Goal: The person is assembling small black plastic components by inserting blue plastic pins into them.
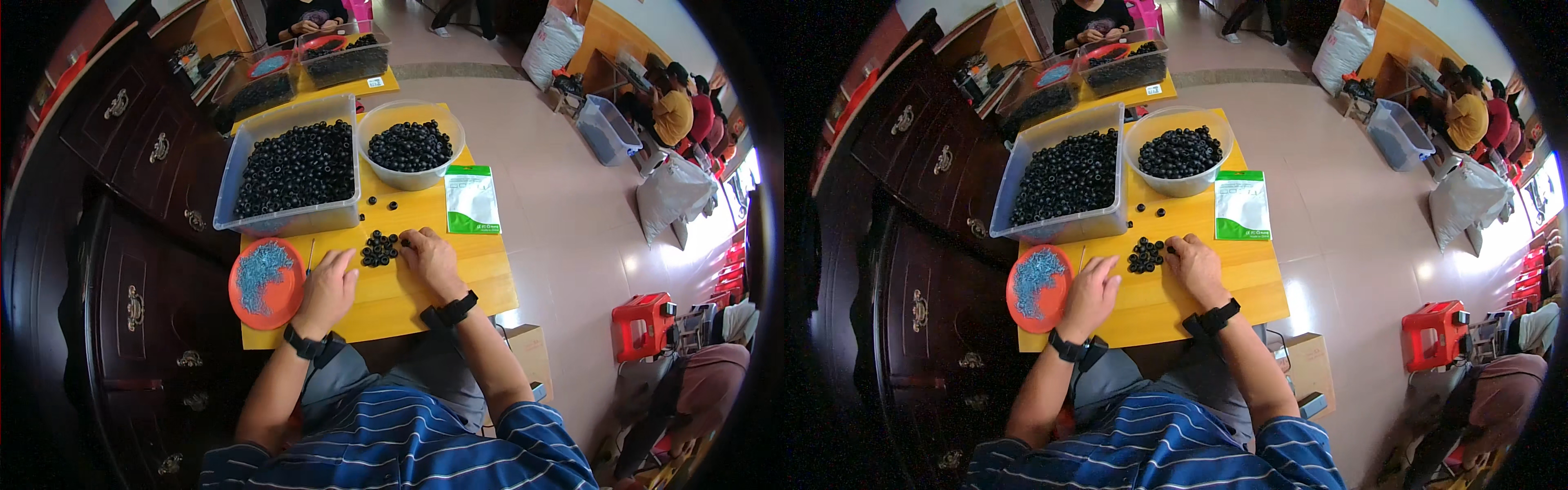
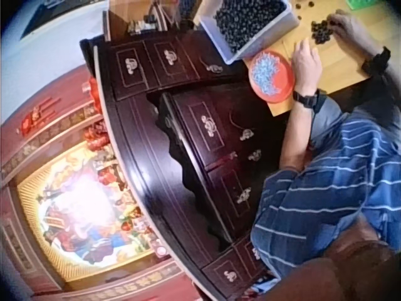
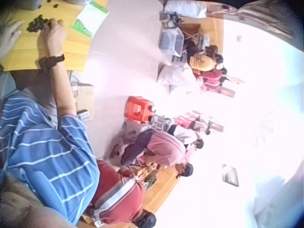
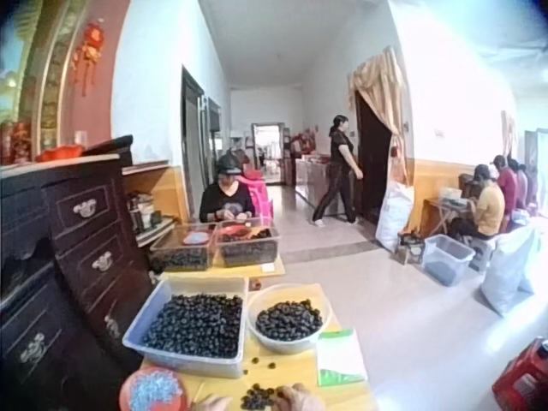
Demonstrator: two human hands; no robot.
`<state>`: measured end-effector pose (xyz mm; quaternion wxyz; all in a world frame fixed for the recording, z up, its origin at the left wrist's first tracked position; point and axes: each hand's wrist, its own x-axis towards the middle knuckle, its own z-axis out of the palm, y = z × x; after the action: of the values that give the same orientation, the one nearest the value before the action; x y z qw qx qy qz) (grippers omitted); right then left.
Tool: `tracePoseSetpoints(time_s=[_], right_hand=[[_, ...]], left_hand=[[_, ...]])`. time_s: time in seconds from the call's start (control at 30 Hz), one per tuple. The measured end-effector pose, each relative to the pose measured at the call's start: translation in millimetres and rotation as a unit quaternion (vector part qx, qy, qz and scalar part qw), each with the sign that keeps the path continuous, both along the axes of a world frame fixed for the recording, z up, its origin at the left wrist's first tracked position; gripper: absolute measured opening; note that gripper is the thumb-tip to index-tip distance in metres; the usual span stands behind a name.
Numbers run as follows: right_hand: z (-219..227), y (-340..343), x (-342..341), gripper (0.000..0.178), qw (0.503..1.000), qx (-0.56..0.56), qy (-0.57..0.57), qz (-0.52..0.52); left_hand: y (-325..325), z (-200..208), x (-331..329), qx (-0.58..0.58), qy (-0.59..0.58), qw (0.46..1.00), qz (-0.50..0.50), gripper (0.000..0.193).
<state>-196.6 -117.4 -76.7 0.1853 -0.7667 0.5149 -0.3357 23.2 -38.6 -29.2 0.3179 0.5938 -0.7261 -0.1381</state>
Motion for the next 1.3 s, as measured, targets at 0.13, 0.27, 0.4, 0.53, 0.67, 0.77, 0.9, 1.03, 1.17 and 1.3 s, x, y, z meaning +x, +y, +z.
tracePoseSetpoints(time_s=[0.13,0.27,0.4,0.53,0.67,0.77,0.9,1.03,1.17,1.3], right_hand=[[-9,4,-1,0.017,0.999,-0.01,-0.053,-0.002],[-6,12,-4,0.014,0.996,-0.021,-0.085,0.019],[5,15,-11,0.013,0.994,-0.002,-0.103,0.035],[7,14,-15,0.014,0.991,0.027,-0.129,0.035],[2,17,-16,0.012,0.934,0.175,-0.313,0.011],[-6,18,-22,0.014,0.88,0.211,-0.425,0.022],[-2,37,-21,0.016,0.861,0.2,-0.466,0.038],[-1,50,-20,0.017,0.861,0.191,-0.471,0.022],[2,50,-15,0.019,0.866,0.177,-0.467,-0.007],[-5,48,-11,0.015,0.902,0.164,-0.398,0.001]], left_hand=[[-25,3,1,-0.017,-0.103,0.995,-0.01,0.031],[-9,16,24,0.058,-0.037,0.997,0.019,0.028],[24,21,79,0.038,-0.052,0.994,0.085,0.019],[47,23,118,0.078,-0.096,0.982,0.146,0.018],[54,9,130,0.102,-0.076,0.978,0.167,0.018],[45,2,126,0.075,-0.097,0.983,0.14,0.018],[38,-11,127,0.052,-0.093,0.987,0.124,0.018],[40,-13,124,0.066,-0.112,0.984,0.119,0.014],[42,-15,128,0.092,-0.062,0.988,0.111,0.01],[40,-19,128,0.068,-0.09,0.988,0.11,0.006]])
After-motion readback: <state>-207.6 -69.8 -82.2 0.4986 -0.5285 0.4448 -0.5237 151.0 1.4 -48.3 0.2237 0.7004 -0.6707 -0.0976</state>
